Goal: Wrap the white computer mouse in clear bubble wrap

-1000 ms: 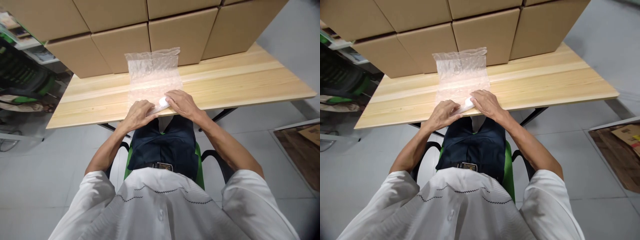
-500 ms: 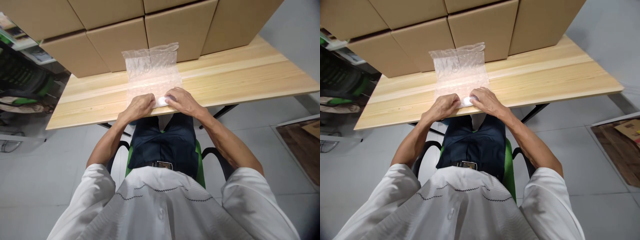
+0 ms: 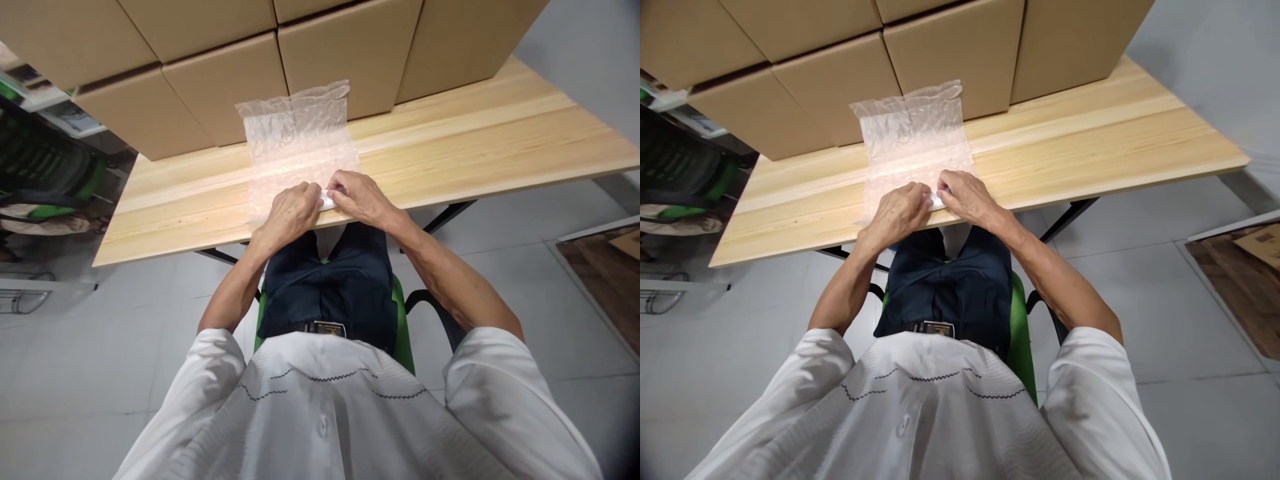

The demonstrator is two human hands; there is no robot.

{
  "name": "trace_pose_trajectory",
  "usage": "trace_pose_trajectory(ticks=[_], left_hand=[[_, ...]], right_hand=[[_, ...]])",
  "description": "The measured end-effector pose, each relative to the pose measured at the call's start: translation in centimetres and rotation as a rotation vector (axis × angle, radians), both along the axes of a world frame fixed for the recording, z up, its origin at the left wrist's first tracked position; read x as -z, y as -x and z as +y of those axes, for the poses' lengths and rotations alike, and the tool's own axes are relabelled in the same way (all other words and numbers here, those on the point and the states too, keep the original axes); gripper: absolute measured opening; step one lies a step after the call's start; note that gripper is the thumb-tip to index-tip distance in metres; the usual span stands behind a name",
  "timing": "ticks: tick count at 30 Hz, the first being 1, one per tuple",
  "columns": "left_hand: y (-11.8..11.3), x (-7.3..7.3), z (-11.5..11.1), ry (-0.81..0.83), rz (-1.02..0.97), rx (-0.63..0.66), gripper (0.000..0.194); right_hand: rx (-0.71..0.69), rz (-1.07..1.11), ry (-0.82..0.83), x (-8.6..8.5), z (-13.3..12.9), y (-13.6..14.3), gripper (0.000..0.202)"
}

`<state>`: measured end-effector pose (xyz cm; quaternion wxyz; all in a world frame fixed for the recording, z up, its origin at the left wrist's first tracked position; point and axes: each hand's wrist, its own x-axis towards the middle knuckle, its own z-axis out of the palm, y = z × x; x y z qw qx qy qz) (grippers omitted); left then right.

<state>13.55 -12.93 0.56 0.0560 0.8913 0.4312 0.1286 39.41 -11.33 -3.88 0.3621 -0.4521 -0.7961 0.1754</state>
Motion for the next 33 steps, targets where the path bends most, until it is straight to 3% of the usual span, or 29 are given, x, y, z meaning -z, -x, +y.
trace_pose_trajectory(ticks=[11, 18, 24, 33], left_hand=[[0.3, 1.6, 1.2, 0.023, -0.173, 0.003, 0.033], [-0.2, 1.1, 2.5, 0.089, -0.230, 0.019, 0.032], [0.3, 0.8, 2.9, 0.187, -0.302, 0.071, 0.035], [0.7, 0.3, 2.9, 0.253, -0.306, 0.056, 0.036]], right_hand=[[-0.019, 0.000, -0.078, 1.7, 0.6, 0.0, 0.022], [0.009, 0.002, -0.101, 2.2, 0.5, -0.5, 0.029], [-0.007, -0.011, -0.098, 2.0, 0.4, -0.8, 0.022], [-0.037, -0.001, -0.081, 1.4, -0.4, -3.7, 0.025]])
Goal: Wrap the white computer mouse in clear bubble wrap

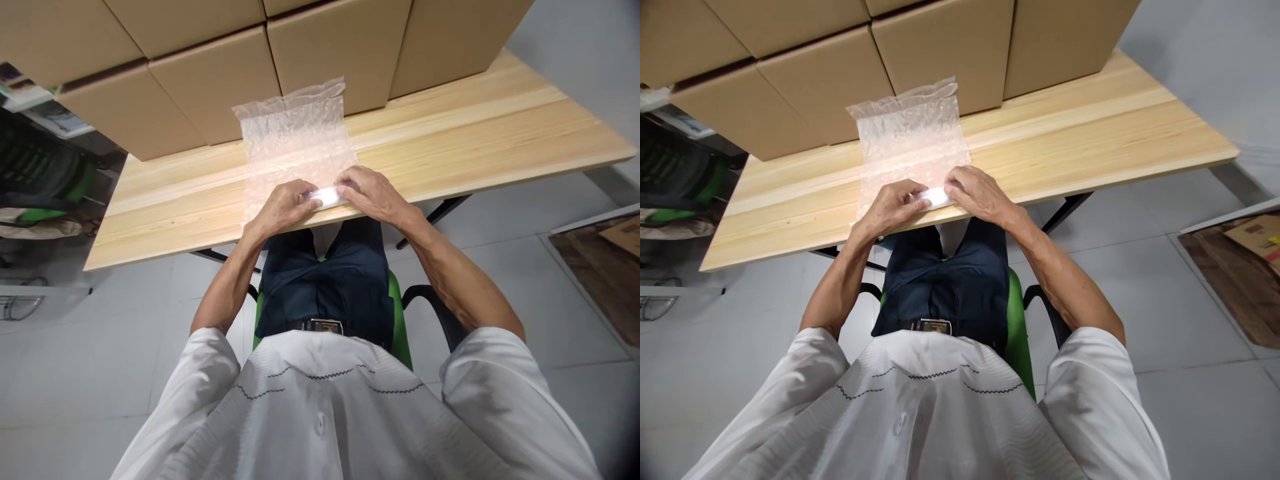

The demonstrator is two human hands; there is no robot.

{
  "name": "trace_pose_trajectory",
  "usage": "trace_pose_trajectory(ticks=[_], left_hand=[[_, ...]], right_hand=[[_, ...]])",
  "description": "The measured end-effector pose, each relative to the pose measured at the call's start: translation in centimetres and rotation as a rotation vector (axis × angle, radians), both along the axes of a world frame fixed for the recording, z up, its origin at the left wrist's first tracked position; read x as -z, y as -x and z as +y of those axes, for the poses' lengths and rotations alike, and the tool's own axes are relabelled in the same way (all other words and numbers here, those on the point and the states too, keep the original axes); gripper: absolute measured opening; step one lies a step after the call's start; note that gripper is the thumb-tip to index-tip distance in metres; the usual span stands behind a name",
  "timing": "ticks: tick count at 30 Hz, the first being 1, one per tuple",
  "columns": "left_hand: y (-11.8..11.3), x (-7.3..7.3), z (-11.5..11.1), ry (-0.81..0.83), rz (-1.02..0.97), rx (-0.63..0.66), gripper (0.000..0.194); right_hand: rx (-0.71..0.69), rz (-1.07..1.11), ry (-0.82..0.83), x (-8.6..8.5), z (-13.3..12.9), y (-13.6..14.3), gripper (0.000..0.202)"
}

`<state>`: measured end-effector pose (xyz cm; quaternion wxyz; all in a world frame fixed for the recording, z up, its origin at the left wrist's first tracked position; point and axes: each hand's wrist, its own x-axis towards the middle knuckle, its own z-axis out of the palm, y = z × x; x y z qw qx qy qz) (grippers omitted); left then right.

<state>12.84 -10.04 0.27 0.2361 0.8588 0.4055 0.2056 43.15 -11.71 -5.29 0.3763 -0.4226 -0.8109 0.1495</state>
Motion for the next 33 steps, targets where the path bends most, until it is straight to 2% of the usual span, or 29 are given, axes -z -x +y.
trace_pose_trajectory(ticks=[4, 8, 12, 14, 16, 19, 26, 28, 30, 33], left_hand=[[0.0, -0.1, 0.2, 0.031, -0.029, 0.011, 0.038], [-0.1, -0.2, 0.4, 0.063, -0.048, 0.007, 0.037], [-0.4, -0.2, 0.5, 0.090, -0.075, 0.000, 0.033], [-0.4, -0.1, 0.5, 0.095, -0.084, 0.005, 0.031], [-0.4, 0.1, 0.7, 0.091, -0.093, 0.014, 0.030], [-0.4, 0.3, 1.0, 0.069, -0.091, 0.027, 0.030], [-0.4, -0.4, 1.5, 0.034, 0.017, 0.054, 0.034], [-0.1, -0.7, 1.0, -0.037, 0.061, 0.039, 0.037], [0.3, -0.8, -0.1, -0.188, 0.090, -0.004, 0.041], [0.8, 0.1, -2.2, -0.449, 0.111, -0.020, 0.045]], right_hand=[[0.005, -0.018, -0.012, 0.3, 0.3, -0.4, 0.018], [0.104, -0.038, -0.020, 0.6, 0.3, -0.2, 0.019], [0.226, -0.038, -0.167, -0.2, -1.2, 0.9, 0.029], [0.185, -0.058, -0.263, -0.8, -2.1, 1.9, 0.033], [0.081, -0.114, -0.322, -1.1, -2.8, 3.2, 0.035], [-0.028, -0.246, -0.324, -0.9, -3.1, 4.5, 0.037], [0.016, -0.463, -0.293, -0.9, -3.1, 4.5, 0.039], [0.012, -0.479, -0.259, -1.2, -3.2, 4.4, 0.038], [0.004, -0.478, -0.237, -1.3, -3.0, 4.4, 0.036], [-0.014, -0.429, -0.227, -1.1, -2.4, 4.3, 0.032]])
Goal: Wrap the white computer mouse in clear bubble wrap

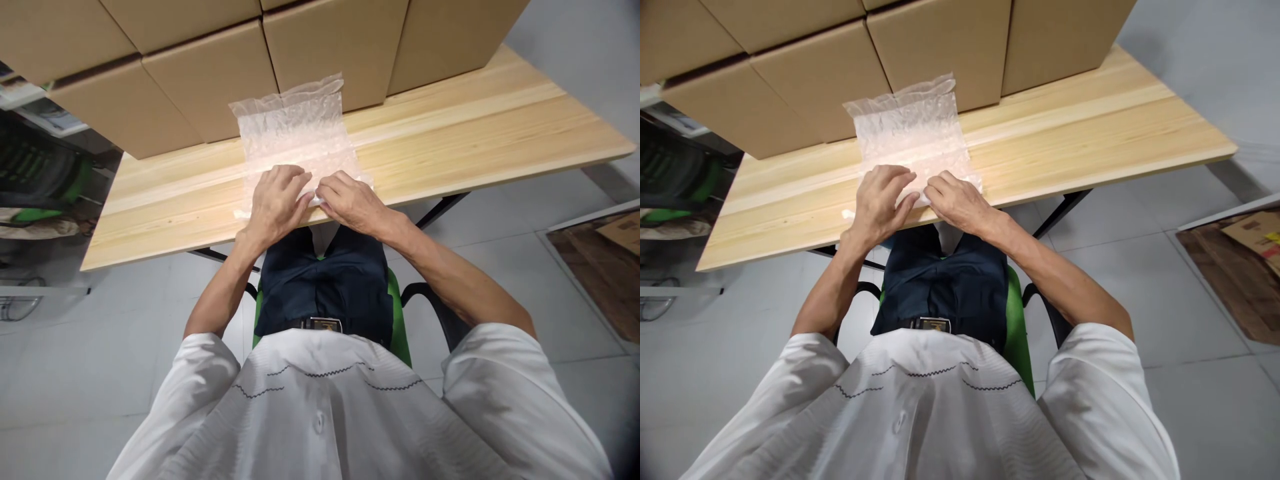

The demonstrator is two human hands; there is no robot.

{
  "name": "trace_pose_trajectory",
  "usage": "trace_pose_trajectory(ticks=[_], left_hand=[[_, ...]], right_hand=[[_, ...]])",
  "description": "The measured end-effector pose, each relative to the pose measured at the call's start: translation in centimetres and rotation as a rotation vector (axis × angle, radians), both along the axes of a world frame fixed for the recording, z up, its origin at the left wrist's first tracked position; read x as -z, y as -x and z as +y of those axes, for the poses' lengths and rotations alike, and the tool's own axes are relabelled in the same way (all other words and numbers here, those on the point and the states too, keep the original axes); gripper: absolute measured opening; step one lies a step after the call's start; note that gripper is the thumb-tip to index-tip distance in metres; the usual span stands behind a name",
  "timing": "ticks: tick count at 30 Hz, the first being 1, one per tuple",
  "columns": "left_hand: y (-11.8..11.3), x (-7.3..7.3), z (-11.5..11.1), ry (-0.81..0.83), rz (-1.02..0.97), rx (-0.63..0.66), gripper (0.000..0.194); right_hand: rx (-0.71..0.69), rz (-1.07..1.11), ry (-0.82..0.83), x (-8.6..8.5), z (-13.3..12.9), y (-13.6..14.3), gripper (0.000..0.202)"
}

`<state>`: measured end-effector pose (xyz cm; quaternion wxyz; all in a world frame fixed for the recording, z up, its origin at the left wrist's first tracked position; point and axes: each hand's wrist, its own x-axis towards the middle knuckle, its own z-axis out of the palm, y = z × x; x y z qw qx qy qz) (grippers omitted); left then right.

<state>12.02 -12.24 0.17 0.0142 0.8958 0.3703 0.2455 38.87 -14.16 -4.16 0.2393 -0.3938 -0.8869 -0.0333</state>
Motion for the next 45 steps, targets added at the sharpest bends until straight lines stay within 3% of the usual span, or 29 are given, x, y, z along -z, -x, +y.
trace_pose_trajectory(ticks=[4, 9, 16, 21, 28, 32, 37, 45], left_hand=[[-0.1, 2.5, -1.2, -0.117, 0.056, 0.075, 0.051], [-0.8, 4.1, 0.5, -0.091, 0.109, 0.025, 0.050], [-2.0, 2.4, 0.4, 0.015, 0.274, -0.123, 0.042], [-2.5, 1.6, 0.2, 0.073, 0.277, -0.183, 0.046], [-1.4, 0.8, 2.3, 0.234, 0.144, -0.103, 0.046], [-1.2, -0.1, 3.0, 0.316, 0.098, -0.063, 0.043], [-1.2, -1.0, 3.2, 0.381, 0.032, -0.030, 0.051], [-1.1, -1.0, 4.6, 0.404, -0.021, -0.083, 0.054]], right_hand=[[-0.045, 0.094, 0.016, 0.8, 1.2, -0.5, 0.027], [-0.113, 0.180, 0.037, 1.3, 2.7, -1.3, 0.032], [-0.212, 0.216, 0.194, 0.1, 4.5, -2.8, 0.050], [-0.139, 0.127, 0.340, -2.5, 4.9, -3.2, 0.061], [0.016, 0.058, 0.436, -5.6, 4.2, -3.8, 0.066], [0.067, 0.031, 0.413, -5.1, 4.1, -4.5, 0.057], [0.032, 0.038, 0.334, -3.4, 5.3, -5.1, 0.057], [0.047, 0.038, 0.367, -2.8, 6.8, -4.8, 0.067]])
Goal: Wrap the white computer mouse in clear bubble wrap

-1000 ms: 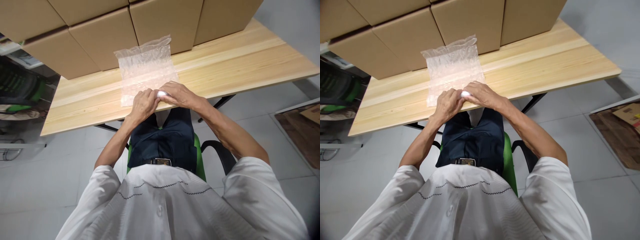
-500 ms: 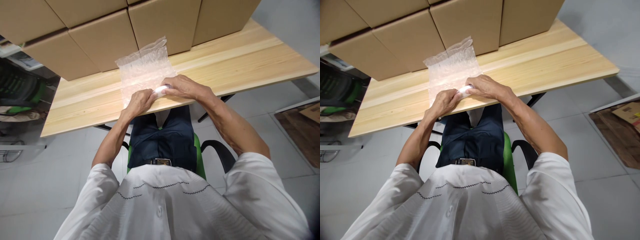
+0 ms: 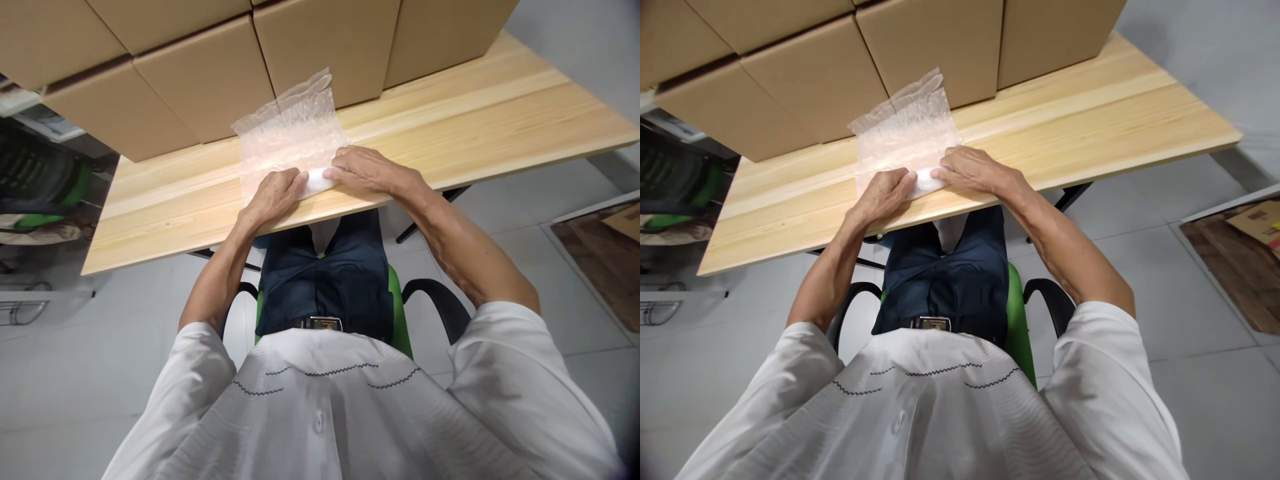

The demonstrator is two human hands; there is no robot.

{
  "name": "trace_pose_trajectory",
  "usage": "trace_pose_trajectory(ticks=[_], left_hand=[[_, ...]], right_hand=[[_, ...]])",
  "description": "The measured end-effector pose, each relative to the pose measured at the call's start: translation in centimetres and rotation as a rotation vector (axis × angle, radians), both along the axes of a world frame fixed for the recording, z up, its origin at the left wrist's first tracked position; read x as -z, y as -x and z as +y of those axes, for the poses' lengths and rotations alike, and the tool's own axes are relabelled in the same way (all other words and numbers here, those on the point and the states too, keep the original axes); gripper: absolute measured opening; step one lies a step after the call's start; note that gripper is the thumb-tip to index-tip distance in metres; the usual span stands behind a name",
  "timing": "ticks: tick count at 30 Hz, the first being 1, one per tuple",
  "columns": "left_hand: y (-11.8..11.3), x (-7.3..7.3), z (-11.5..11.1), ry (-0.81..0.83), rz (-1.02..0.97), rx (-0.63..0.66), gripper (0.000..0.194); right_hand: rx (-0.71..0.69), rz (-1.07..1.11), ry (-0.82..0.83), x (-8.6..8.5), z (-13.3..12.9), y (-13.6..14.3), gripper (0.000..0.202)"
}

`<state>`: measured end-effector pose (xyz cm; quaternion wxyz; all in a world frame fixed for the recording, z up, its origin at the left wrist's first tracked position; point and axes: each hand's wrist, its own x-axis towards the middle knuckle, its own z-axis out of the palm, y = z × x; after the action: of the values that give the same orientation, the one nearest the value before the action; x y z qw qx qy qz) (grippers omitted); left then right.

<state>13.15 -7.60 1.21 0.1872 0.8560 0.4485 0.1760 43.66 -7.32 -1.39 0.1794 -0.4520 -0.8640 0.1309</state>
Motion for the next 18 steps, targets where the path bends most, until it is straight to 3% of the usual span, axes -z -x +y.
trace_pose_trajectory(ticks=[5, 10, 18], left_hand=[[0.0, 0.0, 1.1, 0.015, 0.048, -0.048, 0.049], [0.3, 0.5, 2.2, -0.031, 0.111, -0.102, 0.041], [1.0, 1.3, 1.6, -0.074, 0.233, -0.225, 0.036]], right_hand=[[0.075, 0.018, 0.071, 0.3, 1.5, 0.5, 0.086], [0.062, 0.044, 0.021, 0.4, 2.6, 0.9, 0.103], [0.232, -0.042, -0.010, 1.2, 1.4, 1.1, 0.093]])
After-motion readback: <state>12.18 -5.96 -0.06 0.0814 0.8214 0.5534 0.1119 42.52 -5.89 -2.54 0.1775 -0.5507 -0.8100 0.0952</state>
